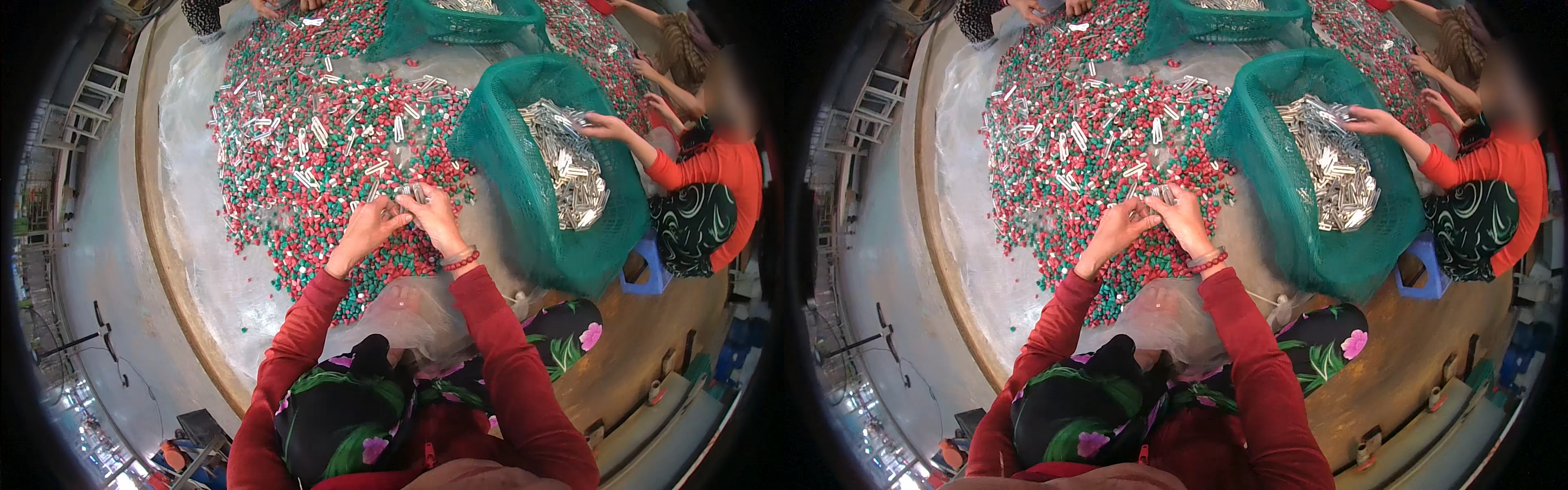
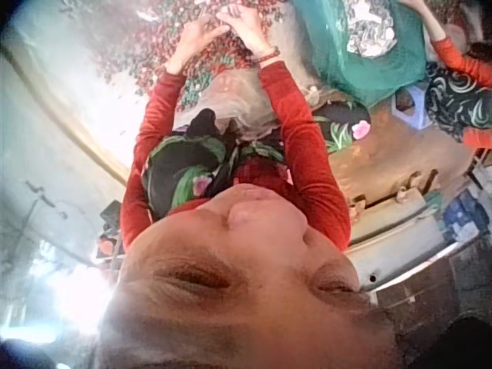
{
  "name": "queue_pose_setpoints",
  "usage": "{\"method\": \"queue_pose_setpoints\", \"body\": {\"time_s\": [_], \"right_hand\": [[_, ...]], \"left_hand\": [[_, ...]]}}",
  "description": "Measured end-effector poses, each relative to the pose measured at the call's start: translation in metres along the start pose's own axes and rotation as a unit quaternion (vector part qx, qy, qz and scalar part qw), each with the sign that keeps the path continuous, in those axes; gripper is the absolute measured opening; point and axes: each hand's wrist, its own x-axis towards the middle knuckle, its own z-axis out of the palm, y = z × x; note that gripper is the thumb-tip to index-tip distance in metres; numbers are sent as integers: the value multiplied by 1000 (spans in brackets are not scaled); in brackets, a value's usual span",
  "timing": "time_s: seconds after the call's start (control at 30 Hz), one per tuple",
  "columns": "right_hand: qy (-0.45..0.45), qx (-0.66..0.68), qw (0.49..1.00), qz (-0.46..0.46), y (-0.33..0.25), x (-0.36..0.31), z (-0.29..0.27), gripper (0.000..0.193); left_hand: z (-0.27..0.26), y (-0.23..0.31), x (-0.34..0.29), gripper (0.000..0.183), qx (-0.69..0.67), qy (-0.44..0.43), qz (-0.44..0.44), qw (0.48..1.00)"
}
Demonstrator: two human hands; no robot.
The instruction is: The person sits at a large table and sorts white capsule shells from a mixture of red and green pellets by hand. They repeatedly scoop handfuls of the mixture, separate the white capsules, and place them into a green mesh bag while the pellets remain on the table.
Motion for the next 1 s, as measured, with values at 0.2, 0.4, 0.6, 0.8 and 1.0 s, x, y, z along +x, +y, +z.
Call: {"method": "queue_pose_setpoints", "body": {"time_s": [0.2, 0.4, 0.6, 0.8, 1.0], "right_hand": [[4, -130, 984, -124, -5, -24, -9, 23], [-67, 70, 995, -2, -4, -41, -53, 25], [-144, 503, 838, 155, 14, -77, -15, 38], [-92, 618, 763, 164, 43, -63, 45, 40], [-138, 718, 682, 27, 9, -23, -10, 33]], "left_hand": [[-1, 10, -10, 33, 2, -100, 82, 992], [-45, 36, -28, 23, -118, -260, -15, 958], [-42, 52, -45, 21, 211, -217, 119, 946], [-10, 69, -56, 40, 312, -109, 43, 943], [-25, 113, -45, 49, 98, 165, 246, 950]]}}
